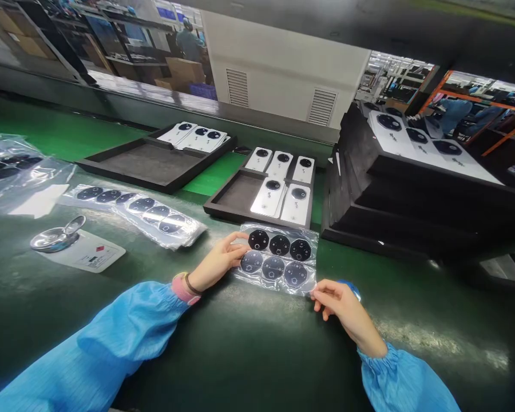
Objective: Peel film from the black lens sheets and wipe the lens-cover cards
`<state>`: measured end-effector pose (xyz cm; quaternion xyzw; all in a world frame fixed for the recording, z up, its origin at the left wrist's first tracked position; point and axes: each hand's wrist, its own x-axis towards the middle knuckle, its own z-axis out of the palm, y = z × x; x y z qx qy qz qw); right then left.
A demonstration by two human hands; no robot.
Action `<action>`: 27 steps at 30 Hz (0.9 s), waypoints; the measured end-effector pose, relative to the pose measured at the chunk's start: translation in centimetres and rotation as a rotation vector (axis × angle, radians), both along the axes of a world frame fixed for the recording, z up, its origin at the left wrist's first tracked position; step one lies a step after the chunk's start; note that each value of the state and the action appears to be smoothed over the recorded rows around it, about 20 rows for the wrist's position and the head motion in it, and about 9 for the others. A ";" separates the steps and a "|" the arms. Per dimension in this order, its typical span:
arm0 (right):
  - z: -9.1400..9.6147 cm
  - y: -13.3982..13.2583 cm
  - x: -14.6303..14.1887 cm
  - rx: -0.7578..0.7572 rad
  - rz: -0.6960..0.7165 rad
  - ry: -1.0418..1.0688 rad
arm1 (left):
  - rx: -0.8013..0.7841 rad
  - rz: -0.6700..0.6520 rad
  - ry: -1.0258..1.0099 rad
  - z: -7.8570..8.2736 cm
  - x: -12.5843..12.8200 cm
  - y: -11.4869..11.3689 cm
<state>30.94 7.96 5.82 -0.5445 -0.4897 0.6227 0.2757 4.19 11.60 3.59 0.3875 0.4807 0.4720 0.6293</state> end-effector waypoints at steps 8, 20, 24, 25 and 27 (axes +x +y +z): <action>0.3 -0.4 -0.2 0.037 0.009 0.050 | 0.050 -0.013 0.051 -0.2 -0.1 0.0; -0.4 -0.9 -1.2 -0.009 -0.046 0.119 | 0.363 0.081 0.448 -1.4 -0.1 0.5; -0.7 -1.1 -1.5 -0.015 -0.074 0.138 | 0.519 -0.055 0.547 -0.3 1.9 -1.1; -0.7 -1.1 -1.5 -0.012 -0.080 0.142 | 0.545 -0.130 0.552 0.0 2.7 -1.7; -0.7 -1.1 -1.4 -0.001 -0.091 0.148 | 0.581 -0.274 0.551 0.4 4.5 -2.7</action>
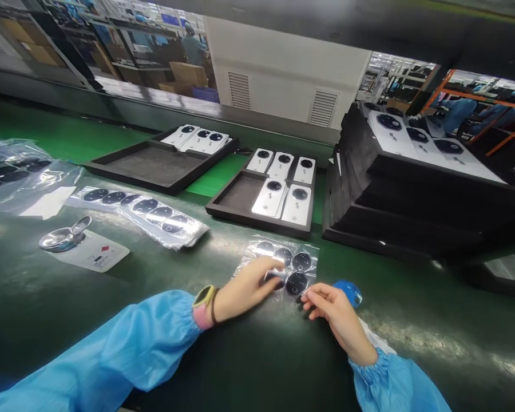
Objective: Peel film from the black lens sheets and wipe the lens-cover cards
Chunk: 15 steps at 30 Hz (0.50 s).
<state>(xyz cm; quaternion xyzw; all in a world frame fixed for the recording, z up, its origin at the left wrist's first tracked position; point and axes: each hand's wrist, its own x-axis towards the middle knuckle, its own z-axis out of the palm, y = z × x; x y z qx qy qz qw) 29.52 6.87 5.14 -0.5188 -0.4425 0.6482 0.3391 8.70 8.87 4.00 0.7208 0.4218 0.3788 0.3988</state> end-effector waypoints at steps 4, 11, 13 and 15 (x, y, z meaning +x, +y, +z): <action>0.1 0.1 0.1 0.041 -0.017 -0.006 | -0.034 -0.157 0.027 0.1 3.3 -0.8; 0.1 0.1 0.2 0.121 -0.062 -0.062 | -0.269 -0.155 -0.100 -0.7 4.6 1.2; 0.0 0.1 0.3 0.136 -0.072 -0.073 | -0.341 -0.153 -0.144 -0.9 4.4 1.5; -0.3 0.1 0.4 0.156 -0.097 -0.080 | -0.396 -0.150 -0.184 -1.0 4.4 1.6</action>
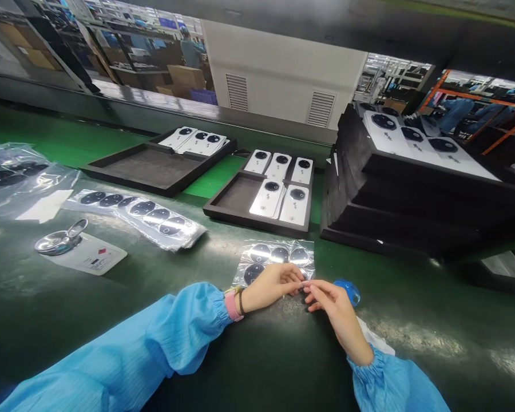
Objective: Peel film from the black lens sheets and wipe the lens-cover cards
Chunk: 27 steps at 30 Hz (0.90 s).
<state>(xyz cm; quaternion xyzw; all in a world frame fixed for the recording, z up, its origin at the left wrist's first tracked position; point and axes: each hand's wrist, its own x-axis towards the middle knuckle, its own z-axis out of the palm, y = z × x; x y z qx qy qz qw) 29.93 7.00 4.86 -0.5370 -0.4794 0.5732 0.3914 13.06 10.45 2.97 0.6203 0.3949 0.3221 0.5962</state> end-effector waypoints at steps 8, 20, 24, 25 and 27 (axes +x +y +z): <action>-1.0 0.4 0.7 0.122 -0.107 -0.043 | -0.116 0.032 -0.109 0.3 -0.1 0.0; -1.0 -0.4 -1.0 0.204 -0.096 -0.060 | -0.197 -0.031 -0.199 0.5 -0.3 0.0; -1.0 -0.4 -1.2 0.174 -0.113 -0.060 | -0.208 -0.056 -0.201 0.4 -0.3 0.1; -1.1 -0.4 -1.2 0.163 -0.114 -0.062 | -0.210 -0.062 -0.198 0.4 -0.3 0.1; -1.1 -0.4 -1.3 0.141 -0.118 -0.064 | -0.212 -0.069 -0.189 0.3 -0.3 0.2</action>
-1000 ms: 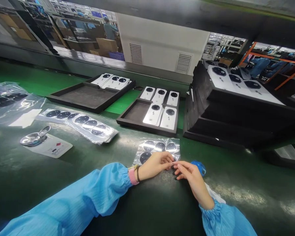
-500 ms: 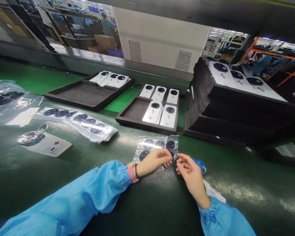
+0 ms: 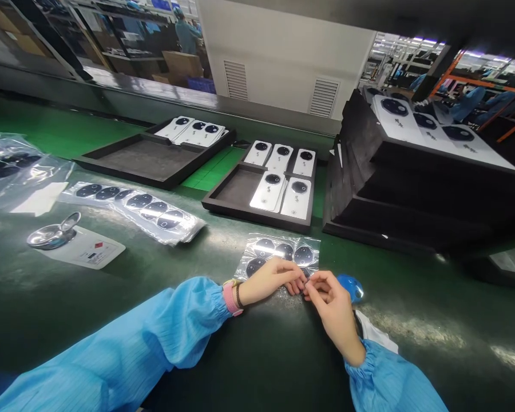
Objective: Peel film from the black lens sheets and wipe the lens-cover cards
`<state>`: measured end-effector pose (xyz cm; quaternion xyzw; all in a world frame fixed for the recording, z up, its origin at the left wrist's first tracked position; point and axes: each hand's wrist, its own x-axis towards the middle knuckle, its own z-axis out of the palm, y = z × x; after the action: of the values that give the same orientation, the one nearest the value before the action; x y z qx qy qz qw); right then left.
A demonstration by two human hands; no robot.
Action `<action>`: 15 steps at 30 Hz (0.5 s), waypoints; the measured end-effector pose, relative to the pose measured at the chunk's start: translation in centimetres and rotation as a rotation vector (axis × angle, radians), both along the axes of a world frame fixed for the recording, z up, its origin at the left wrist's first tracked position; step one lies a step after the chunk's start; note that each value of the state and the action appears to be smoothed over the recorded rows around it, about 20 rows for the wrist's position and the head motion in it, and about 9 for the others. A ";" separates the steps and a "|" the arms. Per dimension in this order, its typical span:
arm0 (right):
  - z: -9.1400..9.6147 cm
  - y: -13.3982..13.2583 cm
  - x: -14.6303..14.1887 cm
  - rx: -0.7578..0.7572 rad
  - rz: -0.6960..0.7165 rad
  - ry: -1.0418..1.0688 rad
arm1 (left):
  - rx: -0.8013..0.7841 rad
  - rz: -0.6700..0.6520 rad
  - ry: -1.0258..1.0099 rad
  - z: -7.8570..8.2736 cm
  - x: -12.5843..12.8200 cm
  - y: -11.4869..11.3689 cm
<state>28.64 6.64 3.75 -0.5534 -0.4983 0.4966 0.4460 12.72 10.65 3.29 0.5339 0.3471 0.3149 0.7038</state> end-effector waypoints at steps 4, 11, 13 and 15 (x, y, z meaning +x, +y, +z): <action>0.0 0.0 0.1 -0.041 -0.015 0.013 | 0.018 0.000 0.034 -0.1 0.0 0.0; 0.3 0.3 0.4 -0.170 -0.014 0.063 | 0.205 0.041 0.191 0.2 0.1 -0.7; 0.5 0.5 0.4 -0.216 0.001 0.068 | 0.266 0.055 0.242 0.3 0.2 -0.8; 0.7 0.6 0.4 -0.269 0.026 0.060 | 0.309 0.056 0.284 0.2 0.3 -0.9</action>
<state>29.06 7.25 4.47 -0.5866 -0.4210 0.5808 0.3760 12.98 9.74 3.48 0.6647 0.4052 0.3053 0.5483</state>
